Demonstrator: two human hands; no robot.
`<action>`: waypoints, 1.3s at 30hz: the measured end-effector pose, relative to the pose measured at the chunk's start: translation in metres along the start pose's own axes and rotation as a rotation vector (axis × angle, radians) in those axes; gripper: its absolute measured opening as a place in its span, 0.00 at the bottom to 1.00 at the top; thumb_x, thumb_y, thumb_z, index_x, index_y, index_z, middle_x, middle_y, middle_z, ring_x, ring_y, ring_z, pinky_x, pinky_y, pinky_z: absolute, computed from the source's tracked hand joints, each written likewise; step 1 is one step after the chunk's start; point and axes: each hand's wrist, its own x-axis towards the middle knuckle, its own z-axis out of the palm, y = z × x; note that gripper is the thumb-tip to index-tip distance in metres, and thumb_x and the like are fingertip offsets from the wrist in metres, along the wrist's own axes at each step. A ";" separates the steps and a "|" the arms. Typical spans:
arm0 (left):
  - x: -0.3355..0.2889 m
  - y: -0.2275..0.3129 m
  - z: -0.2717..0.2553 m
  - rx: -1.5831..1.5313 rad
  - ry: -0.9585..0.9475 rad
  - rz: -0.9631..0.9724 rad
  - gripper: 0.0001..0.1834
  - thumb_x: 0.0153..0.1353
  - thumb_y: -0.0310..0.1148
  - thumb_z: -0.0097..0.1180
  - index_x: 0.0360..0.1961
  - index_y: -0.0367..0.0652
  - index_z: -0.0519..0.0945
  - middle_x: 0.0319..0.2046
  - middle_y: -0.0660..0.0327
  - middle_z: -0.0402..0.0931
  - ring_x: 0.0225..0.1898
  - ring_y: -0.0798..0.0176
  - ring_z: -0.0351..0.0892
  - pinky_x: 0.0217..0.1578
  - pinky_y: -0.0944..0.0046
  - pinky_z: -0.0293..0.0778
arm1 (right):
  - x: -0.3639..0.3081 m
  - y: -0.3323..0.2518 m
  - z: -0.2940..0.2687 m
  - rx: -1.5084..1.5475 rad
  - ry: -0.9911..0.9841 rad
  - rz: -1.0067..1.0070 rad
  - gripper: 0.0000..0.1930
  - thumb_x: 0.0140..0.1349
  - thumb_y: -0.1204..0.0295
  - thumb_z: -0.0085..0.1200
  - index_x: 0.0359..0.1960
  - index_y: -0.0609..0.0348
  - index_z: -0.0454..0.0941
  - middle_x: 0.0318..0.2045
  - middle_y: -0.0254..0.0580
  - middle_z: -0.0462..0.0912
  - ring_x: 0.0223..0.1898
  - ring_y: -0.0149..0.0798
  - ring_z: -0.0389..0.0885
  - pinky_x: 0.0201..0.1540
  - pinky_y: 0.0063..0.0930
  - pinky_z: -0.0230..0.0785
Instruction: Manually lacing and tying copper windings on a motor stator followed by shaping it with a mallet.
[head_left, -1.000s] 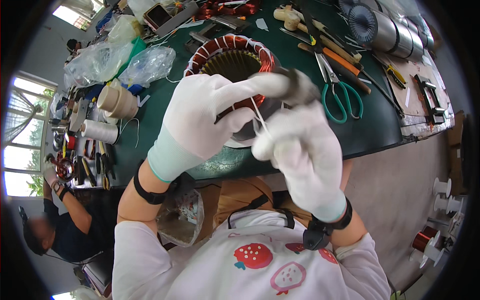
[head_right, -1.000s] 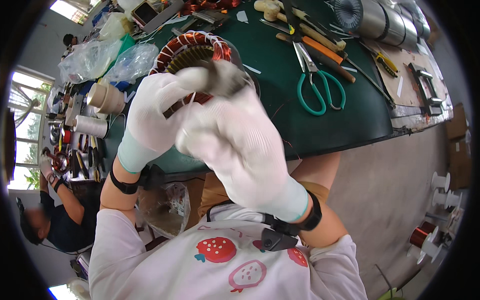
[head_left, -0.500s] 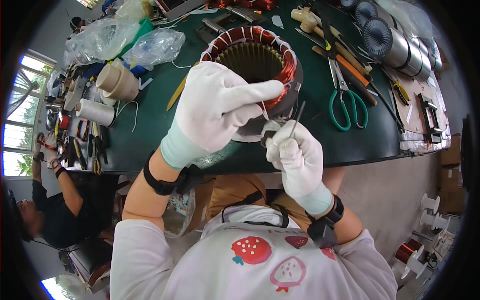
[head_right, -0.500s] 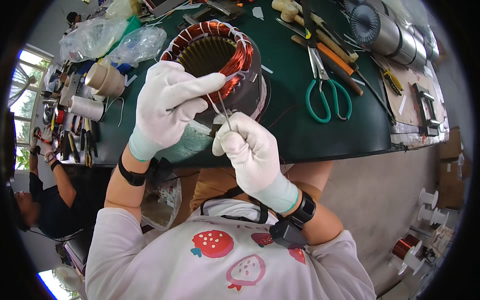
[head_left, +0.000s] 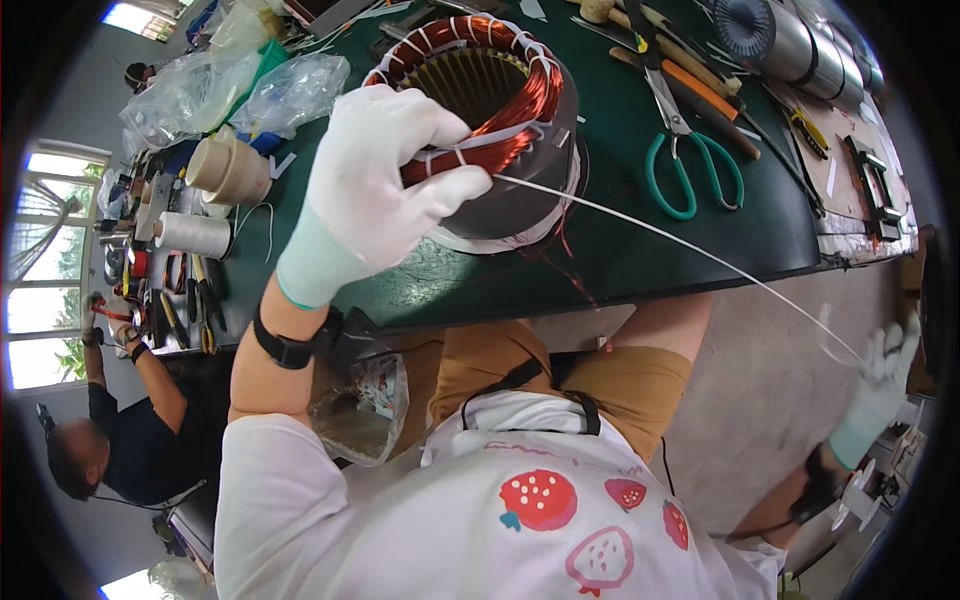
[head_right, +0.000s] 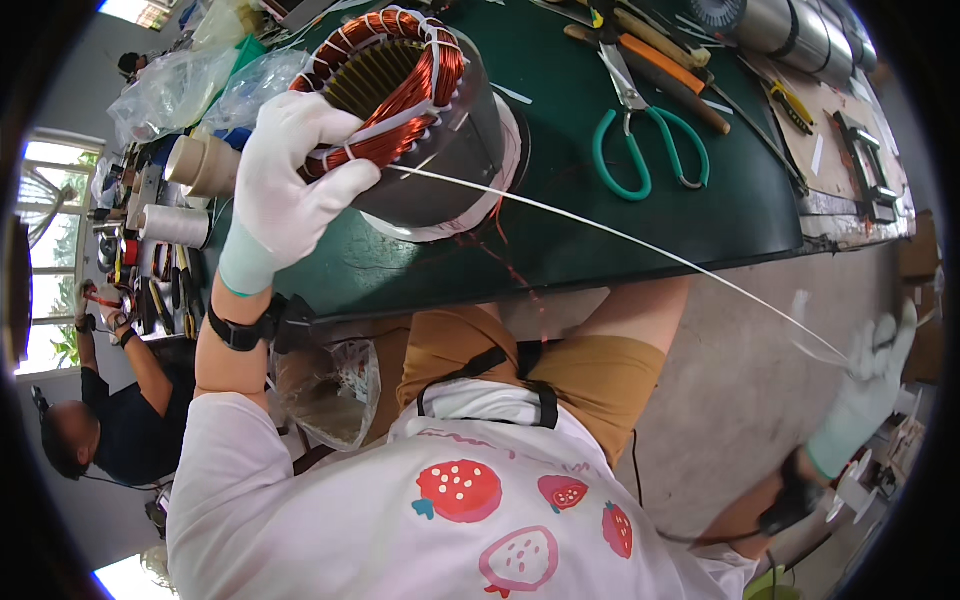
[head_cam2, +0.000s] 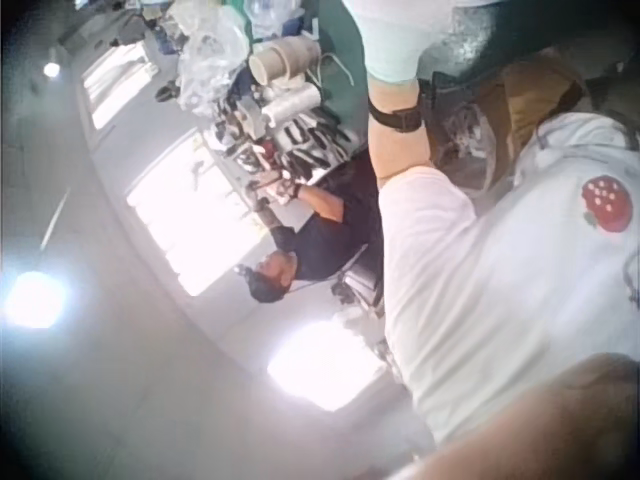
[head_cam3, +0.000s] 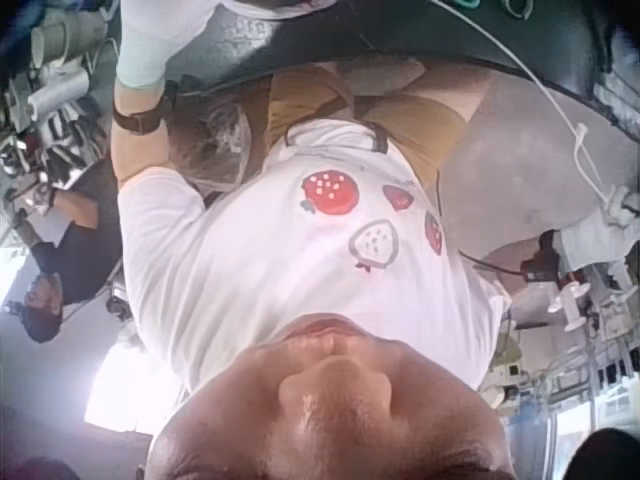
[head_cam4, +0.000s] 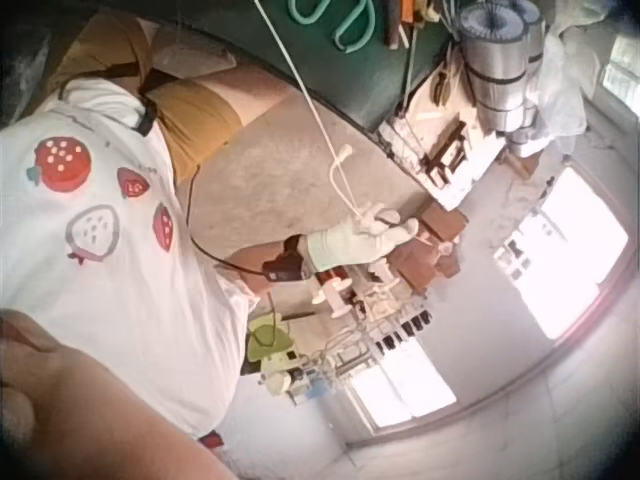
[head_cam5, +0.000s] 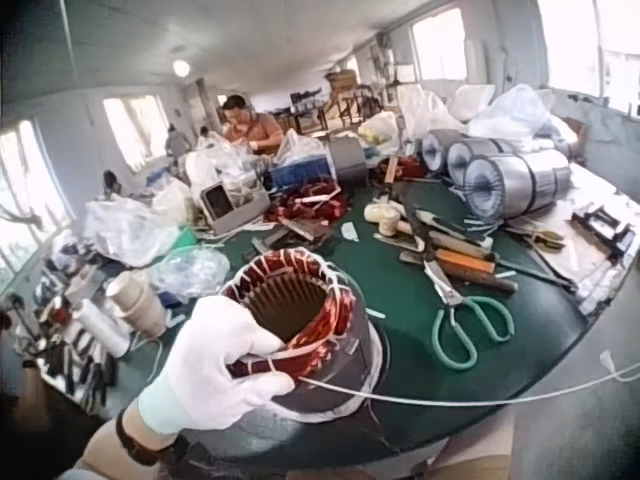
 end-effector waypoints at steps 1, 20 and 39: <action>0.000 -0.001 0.001 -0.003 -0.004 0.000 0.16 0.45 0.29 0.69 0.37 0.39 0.81 0.33 0.58 0.76 0.42 0.51 0.74 0.49 0.57 0.70 | 0.012 -0.005 -0.054 0.058 -0.069 0.085 0.27 0.79 0.64 0.36 0.76 0.56 0.49 0.56 0.40 0.72 0.40 0.21 0.78 0.37 0.16 0.73; -0.002 0.023 0.025 0.262 0.192 0.056 0.34 0.48 0.28 0.68 0.60 0.46 0.75 0.35 0.60 0.78 0.39 0.51 0.76 0.45 0.54 0.69 | -0.038 0.058 0.335 0.115 -0.901 0.793 0.20 0.72 0.74 0.42 0.63 0.71 0.70 0.24 0.27 0.73 0.18 0.16 0.61 0.19 0.13 0.50; 0.069 0.023 -0.068 0.293 0.305 0.087 0.02 0.57 0.27 0.61 0.30 0.43 0.84 0.27 0.61 0.81 0.33 0.60 0.78 0.42 0.61 0.72 | -0.006 0.098 0.310 0.986 -1.086 0.738 0.19 0.70 0.74 0.52 0.61 0.65 0.72 0.47 0.52 0.81 0.16 0.23 0.68 0.18 0.19 0.60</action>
